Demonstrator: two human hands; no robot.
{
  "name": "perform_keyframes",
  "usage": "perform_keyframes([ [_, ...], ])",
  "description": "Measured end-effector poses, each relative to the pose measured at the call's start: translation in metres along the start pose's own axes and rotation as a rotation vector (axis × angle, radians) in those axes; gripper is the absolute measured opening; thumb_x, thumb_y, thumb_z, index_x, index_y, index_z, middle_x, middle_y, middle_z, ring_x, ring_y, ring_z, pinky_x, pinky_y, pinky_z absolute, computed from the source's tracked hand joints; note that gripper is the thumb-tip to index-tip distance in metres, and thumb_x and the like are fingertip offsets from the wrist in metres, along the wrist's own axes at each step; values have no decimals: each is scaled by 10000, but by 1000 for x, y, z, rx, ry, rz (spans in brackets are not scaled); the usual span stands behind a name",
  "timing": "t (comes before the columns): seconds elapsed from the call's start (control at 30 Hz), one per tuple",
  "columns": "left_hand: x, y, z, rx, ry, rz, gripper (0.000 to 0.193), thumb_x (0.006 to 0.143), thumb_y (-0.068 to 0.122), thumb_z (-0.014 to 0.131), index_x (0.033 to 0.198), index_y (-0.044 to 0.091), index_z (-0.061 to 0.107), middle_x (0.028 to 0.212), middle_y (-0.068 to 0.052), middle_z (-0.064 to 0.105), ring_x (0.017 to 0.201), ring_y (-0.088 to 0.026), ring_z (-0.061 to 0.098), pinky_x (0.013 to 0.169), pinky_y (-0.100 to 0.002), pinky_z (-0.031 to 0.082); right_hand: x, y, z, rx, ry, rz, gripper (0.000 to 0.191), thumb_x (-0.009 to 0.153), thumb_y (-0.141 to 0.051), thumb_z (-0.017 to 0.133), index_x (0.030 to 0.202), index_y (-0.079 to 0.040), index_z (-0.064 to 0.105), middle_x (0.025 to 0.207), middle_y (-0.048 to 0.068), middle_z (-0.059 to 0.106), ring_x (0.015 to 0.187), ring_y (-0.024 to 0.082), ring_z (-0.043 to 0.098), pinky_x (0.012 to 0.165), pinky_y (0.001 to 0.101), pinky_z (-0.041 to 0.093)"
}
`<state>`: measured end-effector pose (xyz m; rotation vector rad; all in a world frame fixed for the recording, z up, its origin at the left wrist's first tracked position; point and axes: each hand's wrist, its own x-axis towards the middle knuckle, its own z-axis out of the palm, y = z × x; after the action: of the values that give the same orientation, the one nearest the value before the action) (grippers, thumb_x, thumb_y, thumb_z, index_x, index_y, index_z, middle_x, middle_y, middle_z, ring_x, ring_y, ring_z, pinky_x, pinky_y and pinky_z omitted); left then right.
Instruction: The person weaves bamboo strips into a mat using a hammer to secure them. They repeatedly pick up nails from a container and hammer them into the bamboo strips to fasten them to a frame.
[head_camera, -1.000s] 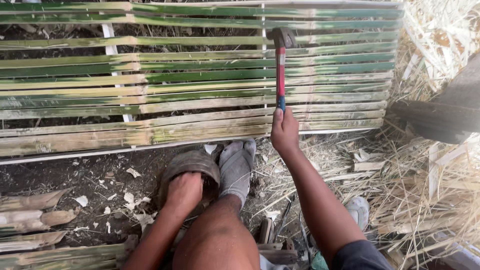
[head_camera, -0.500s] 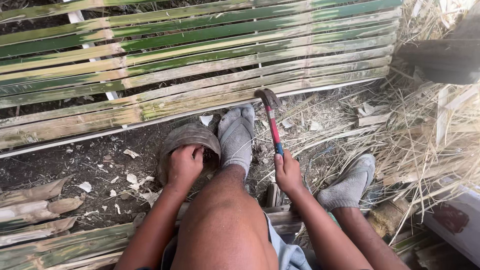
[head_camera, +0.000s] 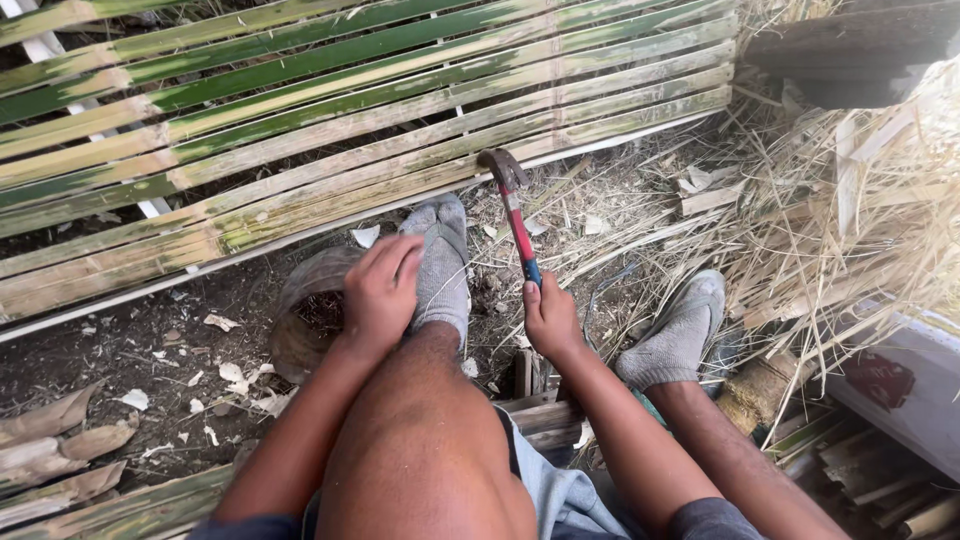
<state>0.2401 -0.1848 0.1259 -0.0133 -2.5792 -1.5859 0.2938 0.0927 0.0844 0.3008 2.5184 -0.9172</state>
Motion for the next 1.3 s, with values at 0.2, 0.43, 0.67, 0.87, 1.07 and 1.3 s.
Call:
perform_keyframes([
  [0.2,68,-22,76,-130,133,-80,202,960,8,745,1149,77,737,1057,-72,784,968,-192,791,821,-316,629,2,5,3,63,16,-74,285,1066,-300,460,1120,-29,532,676,211,608,625,427,625,604,511,463],
  [0.43,86,-67,122,241,226,66,224,874,84,817,1060,197,764,1049,55,751,1107,-227,606,947,-398,453,2,9,-1,72,-3,-76,331,1084,-331,434,1105,-21,549,678,169,618,605,353,636,598,476,484],
  [0.67,77,-72,123,403,112,138,194,842,115,820,985,222,743,1105,62,647,1164,-231,541,948,-414,390,-12,-5,-15,172,8,-132,311,1095,-314,437,1056,-27,549,633,115,591,531,247,607,539,397,473],
  [0.87,80,-69,121,342,115,110,164,844,144,837,960,208,741,1122,61,609,1166,-215,530,964,-413,385,-14,-19,-17,218,109,-377,296,1120,-300,418,1060,-28,519,675,88,572,564,213,603,559,370,485],
  [1.07,80,-70,121,353,112,101,156,830,162,838,946,211,747,1110,61,615,1158,-215,531,960,-416,384,-12,-22,-17,141,-5,-153,278,1099,-284,425,1032,-29,513,631,148,588,552,341,623,558,453,459],
  [1.3,80,-74,120,356,81,95,145,856,144,826,965,199,749,1131,40,615,1177,-228,532,982,-425,408,-6,-15,-12,6,-24,-44,350,1077,-350,428,1050,-14,523,657,186,594,606,413,602,585,521,450],
])
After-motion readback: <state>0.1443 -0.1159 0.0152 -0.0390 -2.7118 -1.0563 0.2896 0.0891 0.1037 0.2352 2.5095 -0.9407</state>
